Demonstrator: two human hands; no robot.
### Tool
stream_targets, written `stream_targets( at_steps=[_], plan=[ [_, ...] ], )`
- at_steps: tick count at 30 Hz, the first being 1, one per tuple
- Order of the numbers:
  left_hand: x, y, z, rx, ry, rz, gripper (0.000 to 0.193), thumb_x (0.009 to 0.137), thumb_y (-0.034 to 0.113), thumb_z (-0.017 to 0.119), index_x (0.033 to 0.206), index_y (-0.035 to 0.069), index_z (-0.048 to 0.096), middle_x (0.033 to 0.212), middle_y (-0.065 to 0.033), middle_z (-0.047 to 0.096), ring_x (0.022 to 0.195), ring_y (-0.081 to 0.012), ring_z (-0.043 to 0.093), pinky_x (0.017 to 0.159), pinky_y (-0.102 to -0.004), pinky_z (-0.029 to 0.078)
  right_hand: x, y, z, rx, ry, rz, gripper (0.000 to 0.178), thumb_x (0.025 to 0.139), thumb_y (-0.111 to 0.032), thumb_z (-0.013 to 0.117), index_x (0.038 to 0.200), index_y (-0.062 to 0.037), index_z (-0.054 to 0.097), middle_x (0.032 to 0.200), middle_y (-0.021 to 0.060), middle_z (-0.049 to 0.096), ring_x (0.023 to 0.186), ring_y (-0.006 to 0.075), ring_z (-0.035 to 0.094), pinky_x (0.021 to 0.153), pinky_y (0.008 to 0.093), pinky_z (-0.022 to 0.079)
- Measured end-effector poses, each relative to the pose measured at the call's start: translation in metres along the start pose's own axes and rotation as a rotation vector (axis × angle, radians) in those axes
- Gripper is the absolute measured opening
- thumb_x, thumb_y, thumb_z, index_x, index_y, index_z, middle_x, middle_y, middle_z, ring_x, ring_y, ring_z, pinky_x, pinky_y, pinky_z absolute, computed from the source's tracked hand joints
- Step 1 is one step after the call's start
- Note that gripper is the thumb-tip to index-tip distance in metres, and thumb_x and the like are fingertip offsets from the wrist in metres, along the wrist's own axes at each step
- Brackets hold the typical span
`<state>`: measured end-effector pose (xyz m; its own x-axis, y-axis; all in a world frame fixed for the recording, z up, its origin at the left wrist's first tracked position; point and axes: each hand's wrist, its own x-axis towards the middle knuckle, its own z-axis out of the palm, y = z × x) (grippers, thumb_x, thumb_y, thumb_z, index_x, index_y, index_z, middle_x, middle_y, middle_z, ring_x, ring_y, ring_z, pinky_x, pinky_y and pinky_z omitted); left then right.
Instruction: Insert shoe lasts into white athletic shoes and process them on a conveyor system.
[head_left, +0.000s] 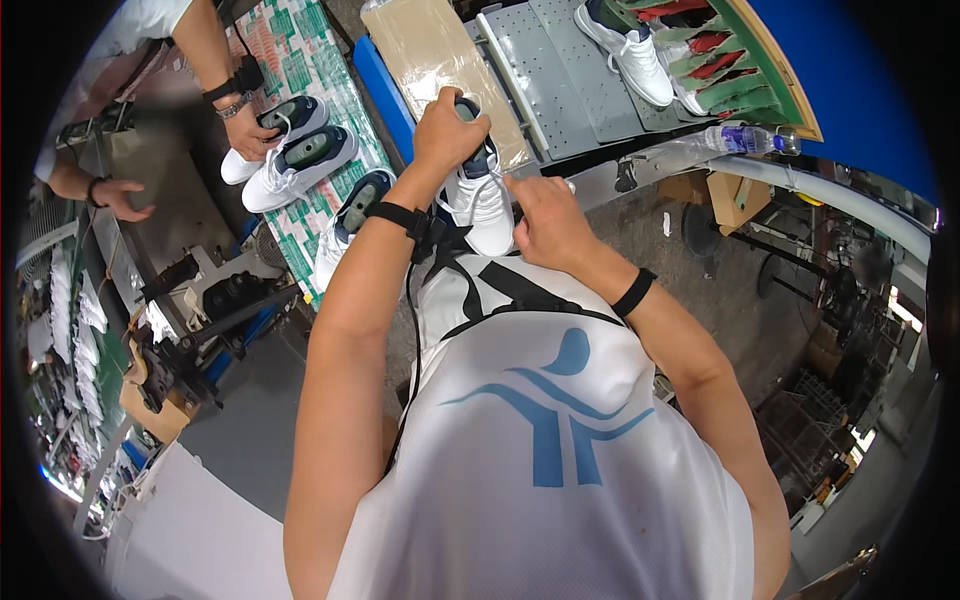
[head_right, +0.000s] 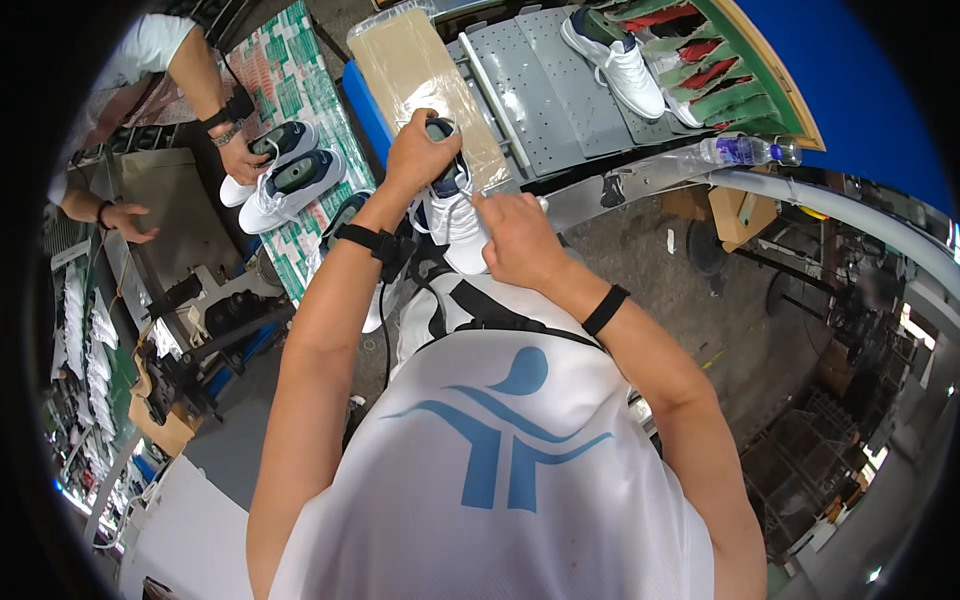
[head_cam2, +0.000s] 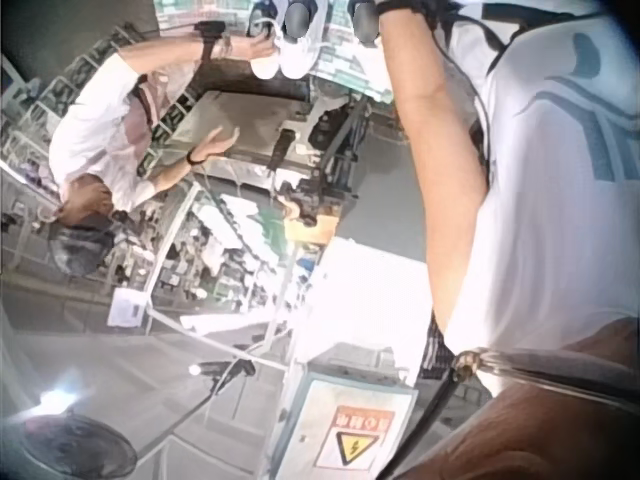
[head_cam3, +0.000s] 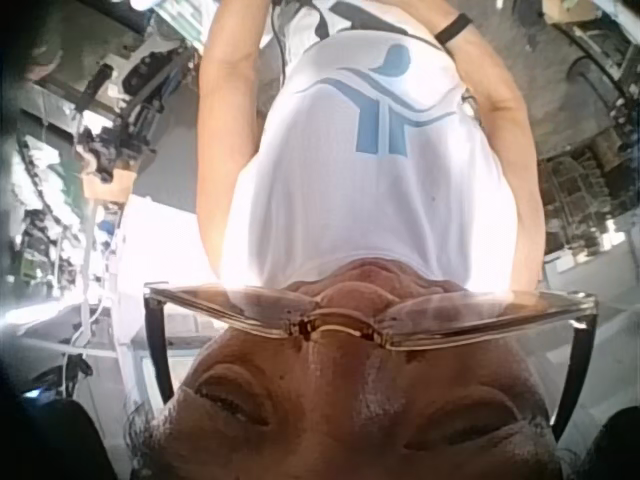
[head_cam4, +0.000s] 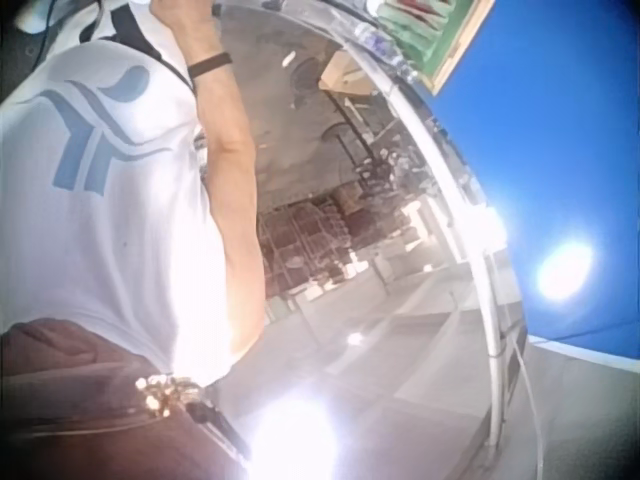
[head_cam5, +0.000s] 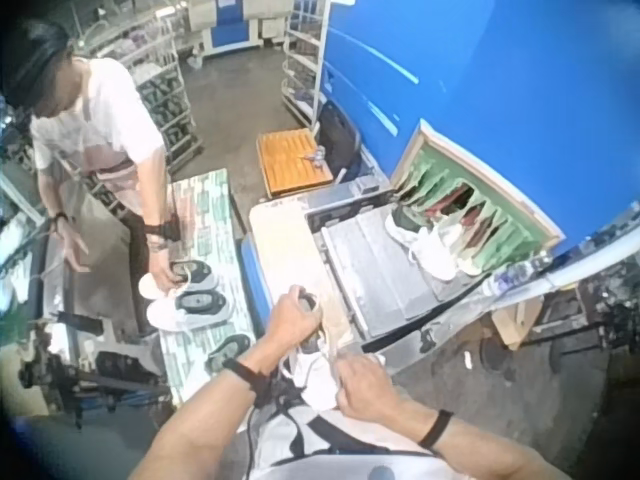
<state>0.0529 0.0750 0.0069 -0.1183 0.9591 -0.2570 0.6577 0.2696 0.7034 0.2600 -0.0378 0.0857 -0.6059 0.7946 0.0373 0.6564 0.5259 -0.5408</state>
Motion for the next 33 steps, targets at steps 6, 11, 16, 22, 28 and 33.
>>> stream_targets(
  at_steps=[6, 11, 16, 22, 28, 33],
  plan=[
    [0.002, -0.002, -0.001, -0.027, -0.042, -0.025, 0.066, 0.083, 0.038, 0.075, 0.138, 0.003, 0.062, 0.121, -0.0276, 0.073, 0.112, -0.0428, 0.073, 0.097, -0.0468, 0.057, 0.0, 0.013, -0.008, -0.032, 0.016, -0.038, 0.065, 0.075, 0.0, 0.067, 0.14, 0.0042, 0.058, 0.101, 0.0192, 0.063, 0.101, 0.0392, 0.064, 0.093, 0.0483, 0.047],
    [0.005, -0.001, -0.005, 0.011, -0.116, -0.037, 0.068, 0.084, 0.04, 0.072, 0.141, 0.004, 0.061, 0.126, -0.027, 0.072, 0.115, -0.0434, 0.072, 0.1, -0.0482, 0.056, -0.083, 0.056, -0.055, 0.068, -0.282, 0.407, 0.058, 0.078, -0.003, 0.064, 0.136, 0.0015, 0.061, 0.109, 0.023, 0.069, 0.104, 0.0437, 0.066, 0.092, 0.0557, 0.051],
    [-0.001, 0.006, -0.001, 0.038, -0.041, -0.039, 0.067, 0.085, 0.039, 0.072, 0.14, 0.003, 0.062, 0.125, -0.0272, 0.073, 0.115, -0.043, 0.072, 0.1, -0.0478, 0.056, -0.028, 0.026, -0.021, 0.162, -0.022, 0.184, 0.06, 0.077, -0.001, 0.062, 0.137, 0.0, 0.062, 0.119, 0.0235, 0.07, 0.109, 0.0421, 0.067, 0.099, 0.0524, 0.05],
    [0.002, -0.003, -0.002, -0.04, -0.004, -0.005, 0.059, 0.086, 0.037, 0.073, 0.134, 0.004, 0.066, 0.116, -0.0274, 0.076, 0.109, -0.0415, 0.074, 0.096, -0.0435, 0.057, -0.067, 0.055, -0.023, 0.126, -0.154, 0.151, 0.062, 0.077, -0.006, 0.064, 0.139, -0.001, 0.062, 0.117, 0.0229, 0.07, 0.107, 0.0424, 0.067, 0.098, 0.0533, 0.049],
    [0.0, 0.011, -0.003, 0.022, 0.003, -0.039, 0.063, 0.086, 0.037, 0.072, 0.138, 0.003, 0.064, 0.124, -0.0275, 0.073, 0.114, -0.0421, 0.073, 0.098, -0.0463, 0.057, -0.057, 0.034, -0.031, 0.168, -0.08, 0.187, 0.062, 0.078, -0.005, 0.065, 0.139, 0.0001, 0.06, 0.117, 0.0234, 0.069, 0.11, 0.0431, 0.065, 0.098, 0.0534, 0.049],
    [-0.001, -0.004, 0.002, -0.05, 0.017, -0.012, 0.058, 0.087, 0.037, 0.072, 0.134, 0.004, 0.066, 0.117, -0.0263, 0.076, 0.11, -0.0425, 0.074, 0.096, -0.0447, 0.057, -0.017, 0.024, -0.002, 0.101, -0.04, 0.03, 0.062, 0.078, -0.005, 0.063, 0.139, 0.0044, 0.059, 0.109, 0.0217, 0.066, 0.103, 0.0416, 0.064, 0.098, 0.0511, 0.048]
  ],
)
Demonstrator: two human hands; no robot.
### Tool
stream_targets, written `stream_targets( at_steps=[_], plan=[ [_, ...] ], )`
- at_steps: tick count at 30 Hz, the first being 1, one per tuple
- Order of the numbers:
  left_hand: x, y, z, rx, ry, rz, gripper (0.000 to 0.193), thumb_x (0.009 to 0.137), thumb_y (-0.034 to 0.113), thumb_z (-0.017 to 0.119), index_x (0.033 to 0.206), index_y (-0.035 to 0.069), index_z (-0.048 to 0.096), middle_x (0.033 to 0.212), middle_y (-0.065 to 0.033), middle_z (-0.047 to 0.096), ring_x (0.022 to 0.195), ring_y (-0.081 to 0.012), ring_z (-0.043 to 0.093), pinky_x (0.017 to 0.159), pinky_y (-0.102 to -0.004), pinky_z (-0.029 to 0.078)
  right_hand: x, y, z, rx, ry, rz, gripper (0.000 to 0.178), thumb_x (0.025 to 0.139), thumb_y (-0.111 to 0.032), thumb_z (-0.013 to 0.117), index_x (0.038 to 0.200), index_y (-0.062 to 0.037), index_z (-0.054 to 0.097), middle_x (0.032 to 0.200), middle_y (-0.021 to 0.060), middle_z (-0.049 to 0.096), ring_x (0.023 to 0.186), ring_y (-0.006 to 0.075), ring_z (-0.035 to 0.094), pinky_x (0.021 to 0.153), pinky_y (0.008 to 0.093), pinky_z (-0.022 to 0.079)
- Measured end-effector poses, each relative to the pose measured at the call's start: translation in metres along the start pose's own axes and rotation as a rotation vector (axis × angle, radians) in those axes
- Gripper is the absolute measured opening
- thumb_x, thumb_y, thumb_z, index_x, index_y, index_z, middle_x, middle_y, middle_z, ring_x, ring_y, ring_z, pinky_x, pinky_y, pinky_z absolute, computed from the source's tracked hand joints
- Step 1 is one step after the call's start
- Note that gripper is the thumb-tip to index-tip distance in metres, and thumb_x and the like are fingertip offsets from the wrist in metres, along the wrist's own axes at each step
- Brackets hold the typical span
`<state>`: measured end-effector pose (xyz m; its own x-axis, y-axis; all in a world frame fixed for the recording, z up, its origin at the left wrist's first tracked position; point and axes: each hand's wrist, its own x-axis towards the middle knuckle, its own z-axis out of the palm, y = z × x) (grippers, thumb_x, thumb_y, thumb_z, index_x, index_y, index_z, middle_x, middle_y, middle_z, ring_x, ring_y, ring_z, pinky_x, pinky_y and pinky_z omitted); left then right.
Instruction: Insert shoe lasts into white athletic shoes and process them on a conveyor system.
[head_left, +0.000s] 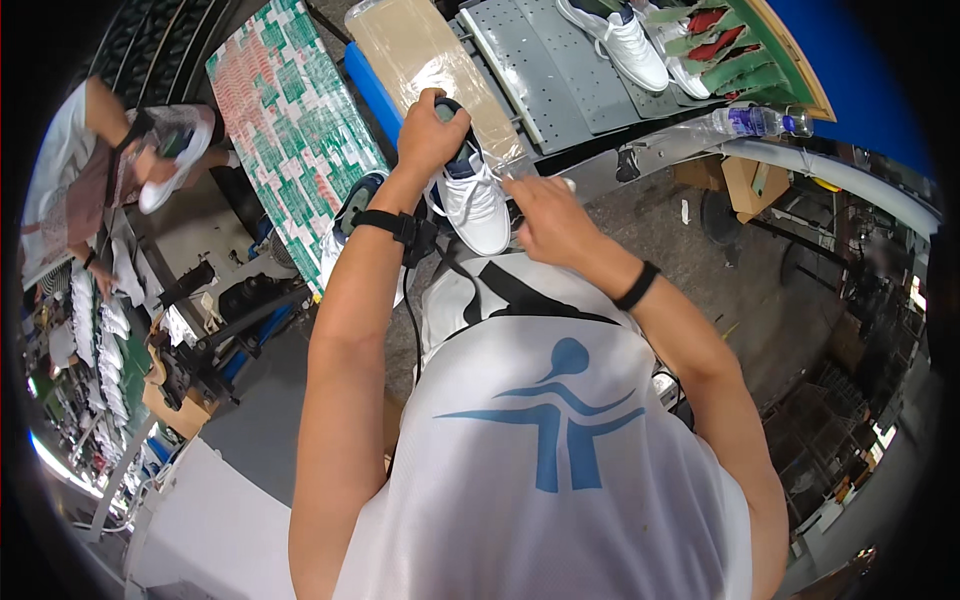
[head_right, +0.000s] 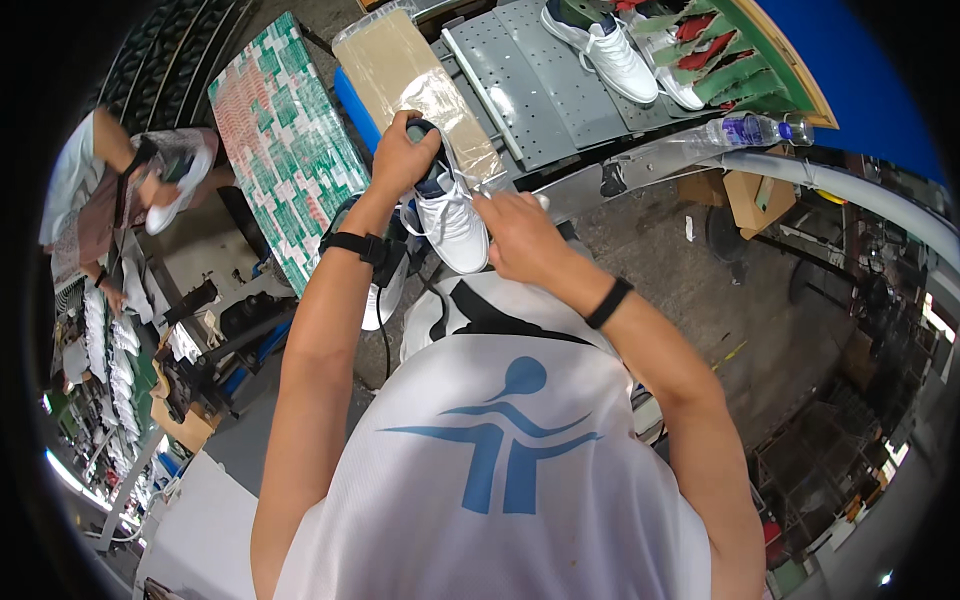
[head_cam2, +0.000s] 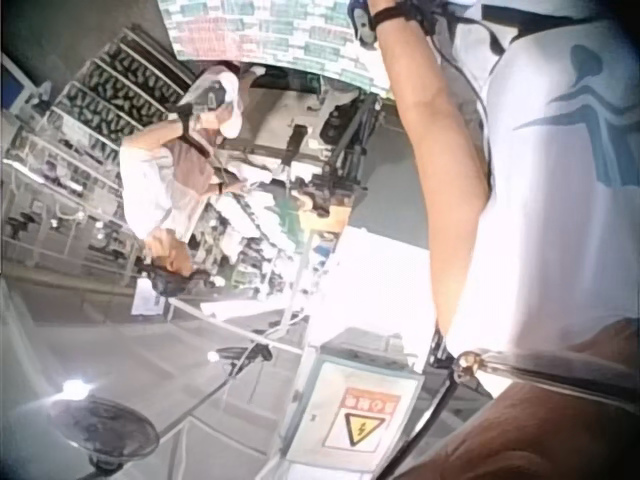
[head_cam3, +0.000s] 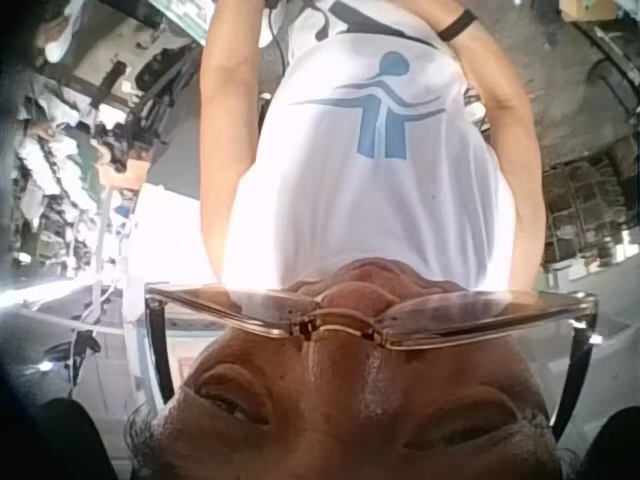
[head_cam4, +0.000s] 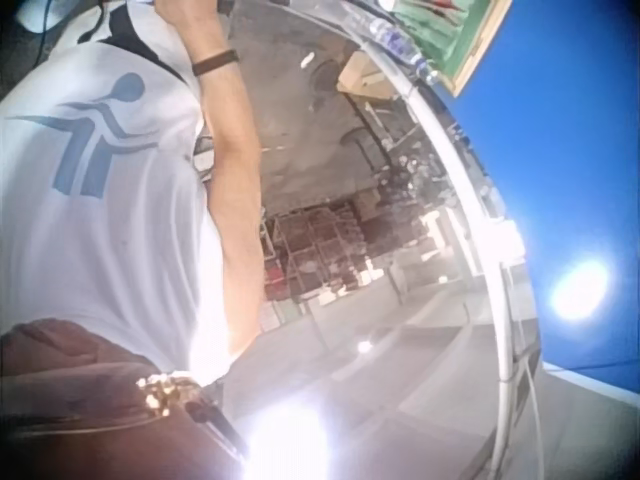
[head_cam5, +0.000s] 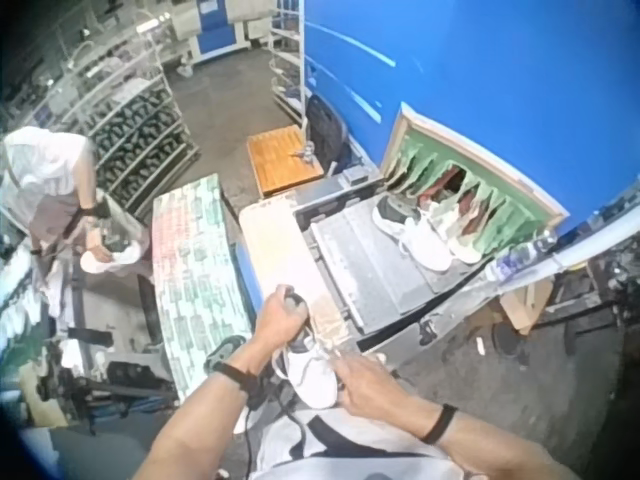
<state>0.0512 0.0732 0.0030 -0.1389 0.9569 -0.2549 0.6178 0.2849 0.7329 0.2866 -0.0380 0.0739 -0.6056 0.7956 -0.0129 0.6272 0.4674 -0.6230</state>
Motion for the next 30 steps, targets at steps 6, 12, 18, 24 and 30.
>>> stream_targets(
  at_steps=[6, 12, 18, 24, 30],
  plan=[
    [-0.005, 0.008, -0.003, -0.004, 0.015, -0.009, 0.056, 0.087, 0.037, 0.071, 0.133, 0.005, 0.067, 0.118, -0.0257, 0.076, 0.113, -0.0423, 0.073, 0.098, -0.0445, 0.056, -0.011, -0.022, -0.013, 0.125, 0.015, -0.019, 0.061, 0.076, -0.006, 0.071, 0.135, 0.0048, 0.059, 0.105, 0.02, 0.065, 0.101, 0.0387, 0.063, 0.094, 0.0492, 0.046],
    [-0.003, 0.011, 0.003, 0.034, 0.027, 0.006, 0.055, 0.087, 0.037, 0.072, 0.132, 0.005, 0.067, 0.118, -0.0272, 0.075, 0.114, -0.0439, 0.072, 0.099, -0.0455, 0.056, 0.039, -0.035, 0.026, -0.157, -0.014, -0.149, 0.061, 0.074, -0.003, 0.068, 0.134, 0.0066, 0.06, 0.101, 0.0177, 0.065, 0.096, 0.0382, 0.064, 0.092, 0.0501, 0.048],
    [0.004, 0.003, -0.007, 0.0, -0.066, -0.001, 0.071, 0.085, 0.044, 0.069, 0.144, 0.005, 0.062, 0.125, -0.0276, 0.075, 0.116, -0.043, 0.072, 0.101, -0.0462, 0.056, 0.005, -0.064, -0.035, 0.728, -0.488, 0.014, 0.046, 0.092, -0.006, 0.066, 0.138, -0.0073, 0.062, 0.107, 0.007, 0.07, 0.102, 0.0187, 0.067, 0.096, 0.0321, 0.052],
    [-0.055, -0.01, 0.01, -0.495, -0.012, -0.053, 0.126, 0.075, 0.042, 0.098, 0.16, -0.016, 0.026, 0.155, -0.0336, 0.05, 0.139, -0.0362, 0.057, 0.116, -0.0412, 0.046, 0.0, 0.037, -0.012, 0.76, 0.268, 0.592, 0.039, 0.097, -0.015, 0.071, 0.133, -0.001, 0.063, 0.113, 0.0119, 0.075, 0.101, 0.0198, 0.07, 0.09, 0.0342, 0.055],
    [-0.098, 0.01, 0.03, -0.268, 0.181, -0.023, 0.122, 0.071, 0.029, 0.101, 0.163, -0.006, 0.028, 0.153, -0.0264, 0.054, 0.137, -0.0338, 0.058, 0.118, -0.0389, 0.044, -0.04, 0.058, 0.0, 0.464, 0.014, 0.717, 0.044, 0.096, -0.02, 0.069, 0.136, -0.0023, 0.065, 0.117, 0.0164, 0.075, 0.109, 0.0248, 0.071, 0.097, 0.0376, 0.055]
  ],
)
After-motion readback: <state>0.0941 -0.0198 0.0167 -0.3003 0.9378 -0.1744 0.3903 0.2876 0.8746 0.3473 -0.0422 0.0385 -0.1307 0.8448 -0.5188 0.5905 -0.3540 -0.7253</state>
